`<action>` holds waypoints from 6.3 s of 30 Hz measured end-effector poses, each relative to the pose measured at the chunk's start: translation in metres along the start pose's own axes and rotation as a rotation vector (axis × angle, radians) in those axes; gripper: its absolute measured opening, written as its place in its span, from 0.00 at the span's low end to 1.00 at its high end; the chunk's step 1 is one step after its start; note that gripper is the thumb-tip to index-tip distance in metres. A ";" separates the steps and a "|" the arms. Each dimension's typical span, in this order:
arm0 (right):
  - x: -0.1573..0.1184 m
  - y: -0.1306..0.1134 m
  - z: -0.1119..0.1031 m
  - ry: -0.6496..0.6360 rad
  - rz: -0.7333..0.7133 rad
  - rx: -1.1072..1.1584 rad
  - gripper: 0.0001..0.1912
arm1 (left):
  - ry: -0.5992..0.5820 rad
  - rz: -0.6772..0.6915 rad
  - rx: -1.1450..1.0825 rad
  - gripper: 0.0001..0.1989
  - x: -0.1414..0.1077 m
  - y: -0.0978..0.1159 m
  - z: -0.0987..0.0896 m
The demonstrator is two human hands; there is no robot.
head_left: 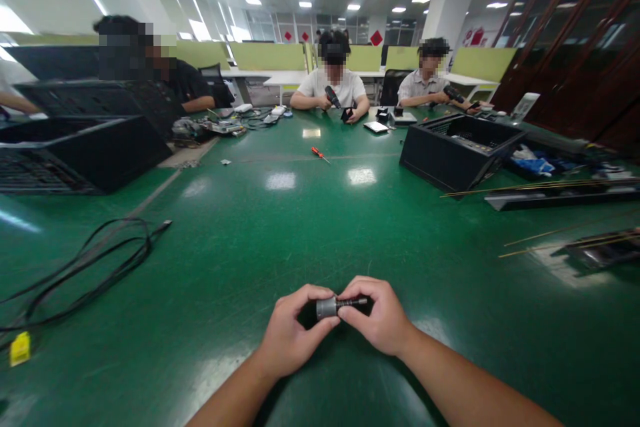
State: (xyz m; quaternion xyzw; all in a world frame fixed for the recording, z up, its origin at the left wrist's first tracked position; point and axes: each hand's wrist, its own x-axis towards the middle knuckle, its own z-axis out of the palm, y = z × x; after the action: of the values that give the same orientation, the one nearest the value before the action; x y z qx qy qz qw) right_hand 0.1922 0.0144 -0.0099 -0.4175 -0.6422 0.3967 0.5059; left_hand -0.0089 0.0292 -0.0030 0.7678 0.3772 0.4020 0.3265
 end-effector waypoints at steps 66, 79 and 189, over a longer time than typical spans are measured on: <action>0.002 0.000 -0.005 -0.026 0.037 0.010 0.02 | 0.034 0.019 0.086 0.11 0.003 0.006 -0.005; 0.002 0.001 -0.005 -0.012 0.051 0.011 0.02 | 0.051 0.003 0.068 0.11 0.002 0.003 -0.005; 0.004 0.014 -0.004 0.043 0.148 0.224 0.06 | 0.099 -0.095 -0.042 0.13 0.001 -0.013 -0.006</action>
State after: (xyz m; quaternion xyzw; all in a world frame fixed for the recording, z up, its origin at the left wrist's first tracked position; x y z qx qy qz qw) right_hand 0.1978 0.0234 -0.0204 -0.4132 -0.5502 0.4932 0.5323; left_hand -0.0179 0.0380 -0.0107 0.7213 0.4204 0.4312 0.3422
